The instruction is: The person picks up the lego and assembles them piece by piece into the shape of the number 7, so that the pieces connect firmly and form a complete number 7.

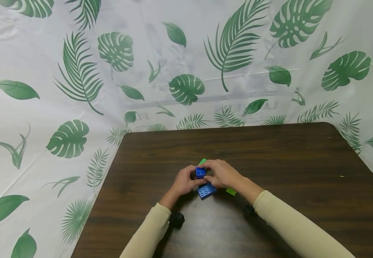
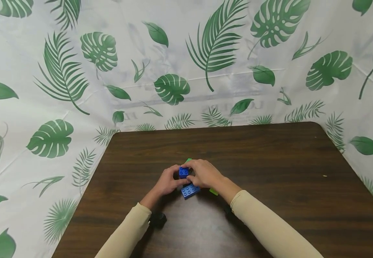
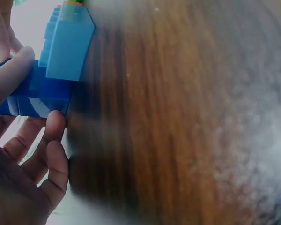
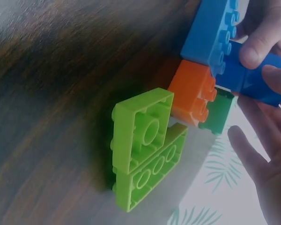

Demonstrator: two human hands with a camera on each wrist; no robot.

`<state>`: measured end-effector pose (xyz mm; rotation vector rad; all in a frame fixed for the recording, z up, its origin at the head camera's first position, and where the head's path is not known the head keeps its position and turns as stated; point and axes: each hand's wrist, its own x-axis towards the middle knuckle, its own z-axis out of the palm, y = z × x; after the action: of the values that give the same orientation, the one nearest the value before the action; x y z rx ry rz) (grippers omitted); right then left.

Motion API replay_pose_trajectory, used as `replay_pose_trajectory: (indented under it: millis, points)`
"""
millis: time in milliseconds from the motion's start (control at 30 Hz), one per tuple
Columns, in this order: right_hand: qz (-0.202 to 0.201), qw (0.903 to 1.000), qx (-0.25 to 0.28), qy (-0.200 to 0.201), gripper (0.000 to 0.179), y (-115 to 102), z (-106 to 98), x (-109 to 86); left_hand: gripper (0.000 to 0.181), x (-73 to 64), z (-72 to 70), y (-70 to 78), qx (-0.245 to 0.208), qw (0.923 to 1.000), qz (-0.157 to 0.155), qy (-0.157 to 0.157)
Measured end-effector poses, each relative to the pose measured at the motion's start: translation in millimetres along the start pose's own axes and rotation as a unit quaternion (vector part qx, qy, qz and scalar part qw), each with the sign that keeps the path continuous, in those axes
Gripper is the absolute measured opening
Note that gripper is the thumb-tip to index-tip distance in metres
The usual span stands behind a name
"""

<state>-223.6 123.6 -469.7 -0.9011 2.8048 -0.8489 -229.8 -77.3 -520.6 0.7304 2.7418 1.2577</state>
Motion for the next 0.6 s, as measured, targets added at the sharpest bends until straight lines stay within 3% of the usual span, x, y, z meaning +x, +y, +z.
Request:
replay_pose_trajectory:
  millis: [200,433,500,600]
  points:
    - [0.005,0.9997,0.022,-0.008,0.044,2,-2,0.6,0.031,0.0,1.9,-0.8,-0.005,1.0000,0.007,0.003]
    - [0.006,0.9980,-0.005,-0.063,0.049,2,-12,8.2,0.029,-0.9,3.8,-5.8,-0.004,0.9991,0.040,0.015]
    - [0.011,0.9984,-0.009,-0.055,0.048,3,-16,10.5,0.028,-0.3,4.5,-6.9,-0.002,0.9987,0.048,0.019]
    - [0.031,0.9993,-0.015,-0.010,0.041,8,-20,12.6,0.030,0.3,4.8,-6.6,0.003,0.9991,0.039,0.017]
